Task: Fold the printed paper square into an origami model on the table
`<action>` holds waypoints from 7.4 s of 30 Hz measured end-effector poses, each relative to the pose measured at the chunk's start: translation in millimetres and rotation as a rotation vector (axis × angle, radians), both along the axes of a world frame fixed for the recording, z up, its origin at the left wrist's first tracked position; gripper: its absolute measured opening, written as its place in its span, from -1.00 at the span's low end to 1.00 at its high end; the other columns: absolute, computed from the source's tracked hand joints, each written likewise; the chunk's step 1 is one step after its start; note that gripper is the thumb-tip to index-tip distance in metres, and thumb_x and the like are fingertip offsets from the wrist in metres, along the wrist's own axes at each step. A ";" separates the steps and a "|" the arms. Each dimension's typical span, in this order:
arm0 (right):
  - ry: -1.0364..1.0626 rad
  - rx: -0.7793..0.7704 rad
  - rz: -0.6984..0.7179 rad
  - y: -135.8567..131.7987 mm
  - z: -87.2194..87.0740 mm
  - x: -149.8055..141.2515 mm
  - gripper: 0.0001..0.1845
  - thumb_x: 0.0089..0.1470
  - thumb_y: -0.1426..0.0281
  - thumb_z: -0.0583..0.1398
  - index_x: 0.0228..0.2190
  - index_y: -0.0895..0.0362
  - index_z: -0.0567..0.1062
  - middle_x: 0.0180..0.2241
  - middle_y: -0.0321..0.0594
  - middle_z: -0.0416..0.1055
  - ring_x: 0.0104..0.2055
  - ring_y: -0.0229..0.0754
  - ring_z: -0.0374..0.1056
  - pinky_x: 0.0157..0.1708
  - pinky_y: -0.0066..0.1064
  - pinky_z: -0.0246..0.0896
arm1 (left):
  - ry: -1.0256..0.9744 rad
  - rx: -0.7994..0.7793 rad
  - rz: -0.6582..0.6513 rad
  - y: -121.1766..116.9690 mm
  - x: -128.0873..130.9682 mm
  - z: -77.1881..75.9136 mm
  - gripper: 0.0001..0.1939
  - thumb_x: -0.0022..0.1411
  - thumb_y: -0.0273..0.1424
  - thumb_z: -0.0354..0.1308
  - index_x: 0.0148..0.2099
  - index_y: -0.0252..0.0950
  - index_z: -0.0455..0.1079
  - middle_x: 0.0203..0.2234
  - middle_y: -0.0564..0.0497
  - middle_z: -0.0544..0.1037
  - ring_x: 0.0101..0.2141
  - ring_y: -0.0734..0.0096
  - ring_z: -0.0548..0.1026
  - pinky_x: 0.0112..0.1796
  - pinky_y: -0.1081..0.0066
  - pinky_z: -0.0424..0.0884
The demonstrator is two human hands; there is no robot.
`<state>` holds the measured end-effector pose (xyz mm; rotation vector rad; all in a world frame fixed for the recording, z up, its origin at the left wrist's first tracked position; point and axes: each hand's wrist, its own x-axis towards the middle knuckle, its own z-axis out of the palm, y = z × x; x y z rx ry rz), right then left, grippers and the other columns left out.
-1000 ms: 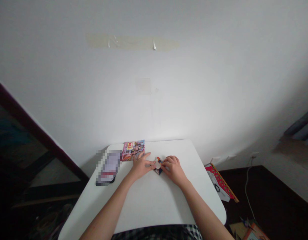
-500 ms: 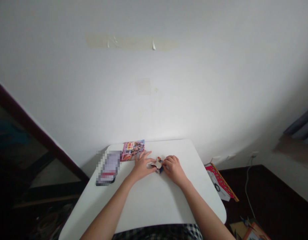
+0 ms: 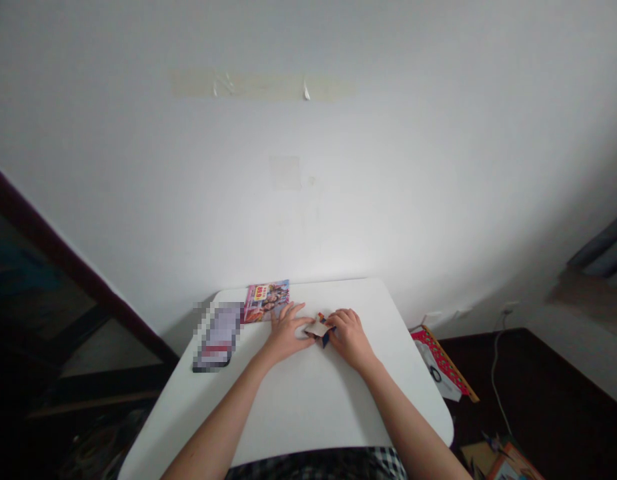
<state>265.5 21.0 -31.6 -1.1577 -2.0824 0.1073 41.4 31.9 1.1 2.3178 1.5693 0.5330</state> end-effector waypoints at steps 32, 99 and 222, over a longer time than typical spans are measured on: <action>0.007 -0.103 -0.101 0.5 -0.5 0.9 -0.82 0.19 0.38 0.15 -0.23 0.01 0.56 -0.22 -0.21 0.55 0.08 -0.03 0.30 0.15 -0.09 0.10 | -0.046 0.014 0.048 1.1 6.4 -7.8 -0.54 0.02 -0.19 0.37 0.02 0.05 0.51 0.28 0.01 0.31 0.34 -0.04 0.03 0.26 -0.32 -0.23; -0.093 -0.182 -0.510 2.7 4.4 -26.1 -0.85 0.05 0.33 0.23 -0.27 0.02 0.55 -0.21 -0.15 0.44 -0.02 0.01 0.23 0.15 -0.08 -0.05 | -0.066 0.124 0.343 1.0 46.8 -10.7 -0.86 0.11 -0.37 0.21 -0.24 -0.15 0.51 0.16 -0.02 0.44 0.25 -0.01 0.16 0.24 -0.37 -0.26; 0.120 -0.183 -0.143 20.3 -13.4 15.1 -0.83 0.08 0.27 0.28 -0.28 0.01 0.65 -0.16 -0.12 0.49 0.00 0.00 0.33 0.03 -0.15 0.25 | 0.056 0.022 0.079 1.3 21.3 -14.5 -0.20 -0.15 0.11 0.37 0.11 -0.11 0.34 0.30 -0.13 0.24 0.30 -0.13 0.08 0.21 -0.47 -0.26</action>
